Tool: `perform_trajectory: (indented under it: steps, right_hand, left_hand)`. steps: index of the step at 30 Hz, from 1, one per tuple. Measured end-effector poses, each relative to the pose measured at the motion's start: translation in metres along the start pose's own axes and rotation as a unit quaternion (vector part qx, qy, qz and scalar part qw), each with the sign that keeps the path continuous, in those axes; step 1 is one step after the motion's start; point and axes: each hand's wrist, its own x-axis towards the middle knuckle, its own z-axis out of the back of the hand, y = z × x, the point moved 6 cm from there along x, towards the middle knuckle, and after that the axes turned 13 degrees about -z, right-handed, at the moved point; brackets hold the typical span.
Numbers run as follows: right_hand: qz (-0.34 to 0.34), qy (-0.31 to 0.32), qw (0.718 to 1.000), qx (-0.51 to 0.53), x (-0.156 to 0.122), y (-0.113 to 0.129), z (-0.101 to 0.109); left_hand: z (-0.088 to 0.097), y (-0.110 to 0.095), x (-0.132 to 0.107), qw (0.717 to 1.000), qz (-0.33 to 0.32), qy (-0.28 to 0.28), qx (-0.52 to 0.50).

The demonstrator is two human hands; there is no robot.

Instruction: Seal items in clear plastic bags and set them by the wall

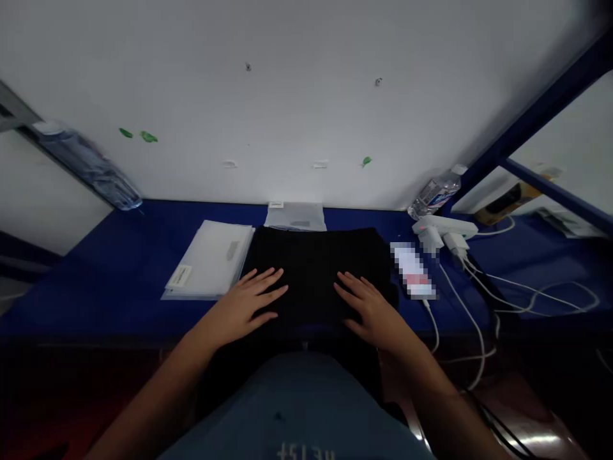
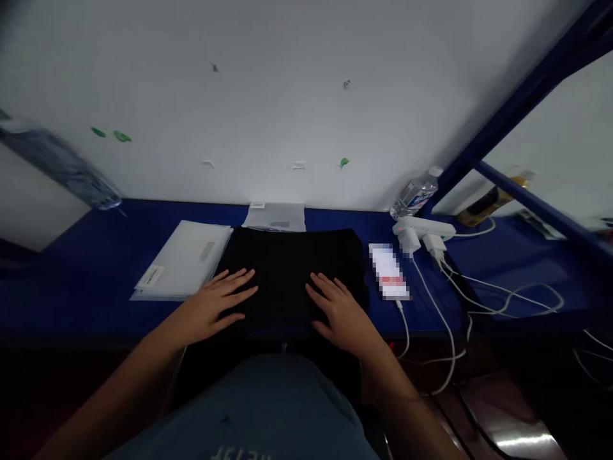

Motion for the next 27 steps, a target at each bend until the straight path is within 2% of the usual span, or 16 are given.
perform_trajectory:
  steps: [8,13,17,21,27]
  right_hand:
    - [-0.008,-0.026,1.0,0.006,0.001,-0.014,0.003]
    - [-0.036,-0.048,0.998,0.014,-0.009,-0.033,0.013]
    - [-0.08,-0.084,0.993,0.035,-0.022,-0.049,0.023]
    - [-0.119,-0.129,0.981,0.079,-0.036,-0.056,0.034]
    - [-0.112,-0.163,0.964,0.18,-0.043,-0.052,0.048]
  left_hand:
    - [0.011,0.009,0.001,0.998,0.016,-0.039,-0.044]
    - [0.01,0.013,-0.007,0.998,0.017,-0.052,-0.043]
    - [0.012,0.015,-0.016,0.996,0.012,-0.083,-0.04]
    - [0.026,0.006,-0.025,0.992,0.01,-0.11,-0.065]
    - [0.041,-0.007,-0.027,0.986,0.035,-0.135,-0.09]
